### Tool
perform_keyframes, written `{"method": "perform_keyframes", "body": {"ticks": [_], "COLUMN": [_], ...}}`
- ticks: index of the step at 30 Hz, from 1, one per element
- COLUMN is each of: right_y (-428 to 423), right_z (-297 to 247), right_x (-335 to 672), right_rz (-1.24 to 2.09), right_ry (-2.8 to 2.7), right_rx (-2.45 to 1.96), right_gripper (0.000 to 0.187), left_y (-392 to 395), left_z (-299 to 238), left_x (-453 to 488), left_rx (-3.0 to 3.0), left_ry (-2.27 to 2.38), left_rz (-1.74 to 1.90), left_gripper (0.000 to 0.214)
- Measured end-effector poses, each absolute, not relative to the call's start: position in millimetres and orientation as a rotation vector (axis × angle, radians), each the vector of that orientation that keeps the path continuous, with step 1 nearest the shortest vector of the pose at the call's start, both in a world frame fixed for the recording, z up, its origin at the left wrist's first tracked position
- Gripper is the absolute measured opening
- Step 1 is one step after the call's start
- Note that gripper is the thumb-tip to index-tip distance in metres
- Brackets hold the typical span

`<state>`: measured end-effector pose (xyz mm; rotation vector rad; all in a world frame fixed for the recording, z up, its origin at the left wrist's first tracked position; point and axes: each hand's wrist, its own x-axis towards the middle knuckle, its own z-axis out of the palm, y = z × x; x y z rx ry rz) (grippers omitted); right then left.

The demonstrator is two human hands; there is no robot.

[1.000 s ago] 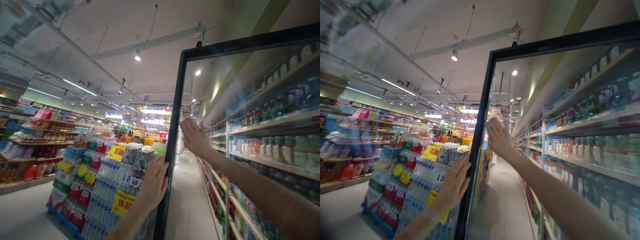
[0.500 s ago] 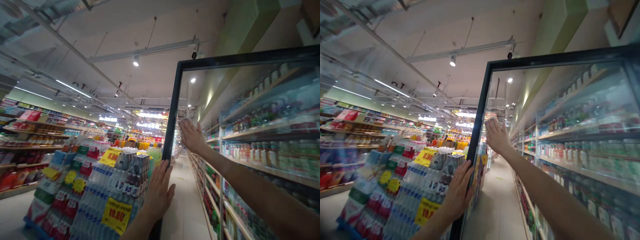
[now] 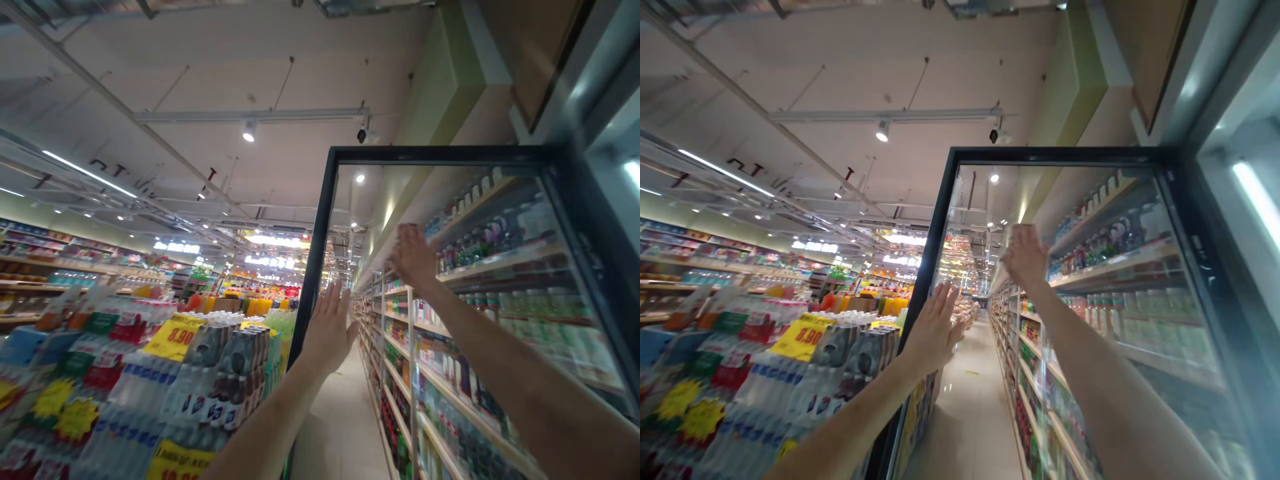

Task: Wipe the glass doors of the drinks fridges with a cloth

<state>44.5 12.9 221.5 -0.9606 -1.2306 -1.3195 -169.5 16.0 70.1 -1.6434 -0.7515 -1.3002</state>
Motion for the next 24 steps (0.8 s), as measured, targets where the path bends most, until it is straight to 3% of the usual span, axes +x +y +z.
{"method": "perform_keyframes", "body": {"ticks": [5, 10, 18, 21, 24], "right_y": [-4, 6, -33, -23, -7], "right_z": [173, 132, 151, 142, 123], "right_x": [75, 56, 201, 156, 77], "right_rz": [-1.394, -1.756, -1.185, -1.266, -1.548], "right_ry": [-1.121, -1.607, -0.823, -0.976, -1.414], "right_rx": [-0.957, -0.893, -1.414, -1.321, -1.096], "right_gripper": [0.054, 0.053, 0.061, 0.060, 0.058], "left_y": [28, 47, 39, 36, 37], "left_z": [82, 82, 79, 81, 81], "left_x": [-154, -143, -144, -142, -143], "left_rx": [-1.561, -1.425, -1.384, -1.359, -1.353], "left_ry": [-0.808, -0.785, -0.780, -0.765, -0.748], "left_rz": [-1.344, -1.359, -1.351, -1.361, -1.353], "left_gripper": [0.054, 0.054, 0.054, 0.054, 0.054]}}
